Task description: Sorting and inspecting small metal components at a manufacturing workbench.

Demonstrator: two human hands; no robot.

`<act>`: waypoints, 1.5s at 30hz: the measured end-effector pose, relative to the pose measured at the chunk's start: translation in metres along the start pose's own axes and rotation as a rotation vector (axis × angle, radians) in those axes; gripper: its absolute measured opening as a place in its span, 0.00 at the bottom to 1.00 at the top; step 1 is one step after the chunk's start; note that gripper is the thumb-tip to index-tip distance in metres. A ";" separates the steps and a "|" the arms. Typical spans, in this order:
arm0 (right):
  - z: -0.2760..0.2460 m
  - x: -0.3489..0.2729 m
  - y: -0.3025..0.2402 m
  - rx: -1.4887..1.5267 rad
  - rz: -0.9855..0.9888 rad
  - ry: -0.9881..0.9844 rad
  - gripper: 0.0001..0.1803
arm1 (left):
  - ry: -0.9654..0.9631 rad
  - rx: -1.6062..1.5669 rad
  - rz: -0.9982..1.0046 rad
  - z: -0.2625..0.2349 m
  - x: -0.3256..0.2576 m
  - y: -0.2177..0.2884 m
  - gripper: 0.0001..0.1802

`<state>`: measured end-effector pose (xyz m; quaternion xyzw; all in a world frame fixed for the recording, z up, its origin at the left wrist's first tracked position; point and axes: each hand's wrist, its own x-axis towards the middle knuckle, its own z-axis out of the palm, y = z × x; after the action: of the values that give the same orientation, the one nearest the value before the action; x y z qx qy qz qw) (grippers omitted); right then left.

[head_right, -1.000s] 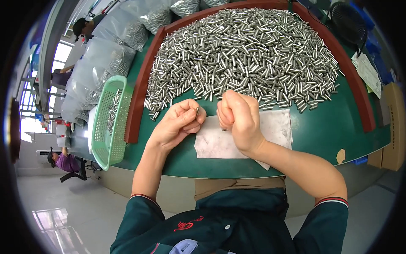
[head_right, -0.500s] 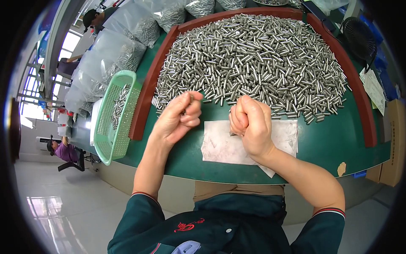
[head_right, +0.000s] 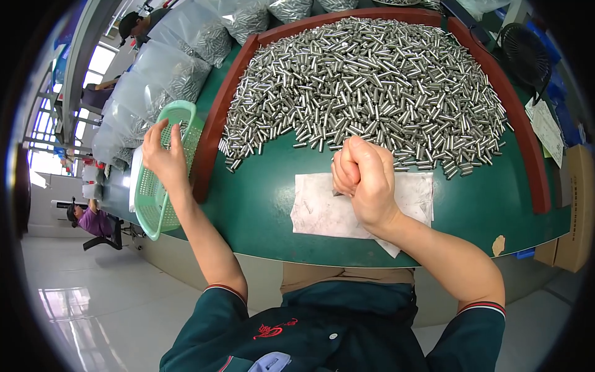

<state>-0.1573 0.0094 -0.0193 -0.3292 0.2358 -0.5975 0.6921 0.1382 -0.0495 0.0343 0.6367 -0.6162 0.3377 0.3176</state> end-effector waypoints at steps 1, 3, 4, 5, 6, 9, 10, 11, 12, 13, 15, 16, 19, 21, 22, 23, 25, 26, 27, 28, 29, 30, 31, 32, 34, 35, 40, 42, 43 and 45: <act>-0.003 0.000 0.000 -0.005 0.000 0.007 0.22 | -0.003 -0.236 0.018 0.003 0.001 0.021 0.08; -0.005 0.000 -0.001 -0.008 0.002 0.018 0.23 | -0.270 -0.708 -0.131 0.004 -0.012 0.073 0.05; -0.003 0.000 -0.002 -0.008 0.007 0.018 0.23 | -0.411 -0.834 -0.029 0.010 -0.023 0.083 0.05; -0.003 -0.001 -0.003 -0.010 0.010 0.017 0.23 | -0.573 -0.877 -0.003 0.005 -0.031 0.100 0.05; -0.002 0.000 -0.003 0.006 0.014 0.015 0.23 | -0.596 -0.855 0.138 0.007 -0.036 0.109 0.06; -0.001 0.000 -0.003 0.019 0.019 0.011 0.23 | -0.612 -0.788 0.278 0.011 -0.048 0.121 0.06; -0.001 0.000 -0.004 0.017 0.018 0.008 0.23 | -0.643 -0.793 0.299 0.012 -0.048 0.122 0.06; -0.001 0.000 -0.004 0.015 0.017 0.011 0.23 | -0.643 -0.797 0.300 0.013 -0.050 0.122 0.06; -0.001 0.000 -0.003 0.018 0.018 0.005 0.23 | -0.650 -0.806 0.321 0.014 -0.051 0.121 0.06; -0.002 0.000 -0.003 0.021 0.019 -0.001 0.23 | -0.657 -0.816 0.340 0.015 -0.052 0.121 0.06; -0.001 0.000 -0.003 0.023 0.019 0.005 0.23 | -0.669 -0.801 0.352 0.014 -0.053 0.119 0.06; -0.001 0.000 -0.003 0.025 0.018 0.012 0.22 | -0.683 -0.782 0.355 0.013 -0.052 0.117 0.06; -0.001 0.001 -0.003 0.023 0.023 0.011 0.22 | -0.685 -0.727 0.365 0.010 -0.048 0.112 0.06; -0.002 0.001 -0.004 0.017 0.027 0.012 0.22 | -0.670 -0.664 0.373 0.010 -0.046 0.106 0.06; -0.002 0.001 -0.004 0.013 0.032 0.011 0.22 | -0.670 -0.663 0.373 0.010 -0.046 0.106 0.06; -0.002 0.001 -0.004 0.013 0.032 0.011 0.22 | -0.654 -0.651 0.317 0.010 -0.046 0.106 0.06; -0.001 0.001 -0.003 0.018 0.018 0.015 0.22 | -0.628 -0.610 0.263 0.013 -0.049 0.102 0.04; -0.001 0.001 -0.002 0.020 0.020 0.014 0.22 | -0.629 -0.608 0.262 0.013 -0.050 0.101 0.04; -0.001 0.001 -0.003 0.017 0.021 0.013 0.22 | -0.621 -0.572 0.262 0.012 -0.050 0.102 0.04; -0.001 0.001 -0.004 0.014 0.022 0.012 0.22 | -0.613 -0.537 0.262 0.012 -0.050 0.103 0.04; -0.002 0.001 -0.005 0.012 0.021 0.014 0.22 | -0.613 -0.540 0.263 0.012 -0.049 0.106 0.04; -0.002 0.001 -0.004 0.013 0.021 0.014 0.22 | -0.570 -0.597 0.237 0.012 -0.047 0.109 0.04; -0.002 0.001 -0.004 0.014 0.022 0.014 0.22 | -0.526 -0.655 0.211 0.012 -0.046 0.112 0.04; -0.002 0.001 -0.003 0.014 0.021 0.016 0.22 | -0.472 -0.671 0.249 0.014 -0.047 0.116 0.04; -0.001 0.001 -0.003 0.011 0.030 0.027 0.22 | -0.444 -0.655 0.317 0.015 -0.048 0.124 0.04; -0.001 0.001 -0.004 0.011 0.032 0.026 0.22 | -0.449 -0.659 0.323 0.016 -0.048 0.127 0.05; -0.001 0.001 -0.004 0.015 0.027 0.030 0.22 | -0.451 -0.624 0.375 0.023 -0.050 0.130 0.05; -0.001 0.001 -0.003 0.012 0.026 0.032 0.22 | -0.459 -0.583 0.435 0.022 -0.049 0.132 0.05; -0.002 0.001 -0.003 0.008 0.027 0.034 0.22 | -0.461 -0.582 0.435 0.020 -0.049 0.133 0.05; -0.002 0.002 -0.003 0.008 0.025 0.037 0.22 | -0.535 -0.467 0.493 0.014 -0.047 0.135 0.05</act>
<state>-0.1603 0.0072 -0.0186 -0.3123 0.2503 -0.5956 0.6965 0.0031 -0.0390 -0.0140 0.4467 -0.8704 0.0778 0.1919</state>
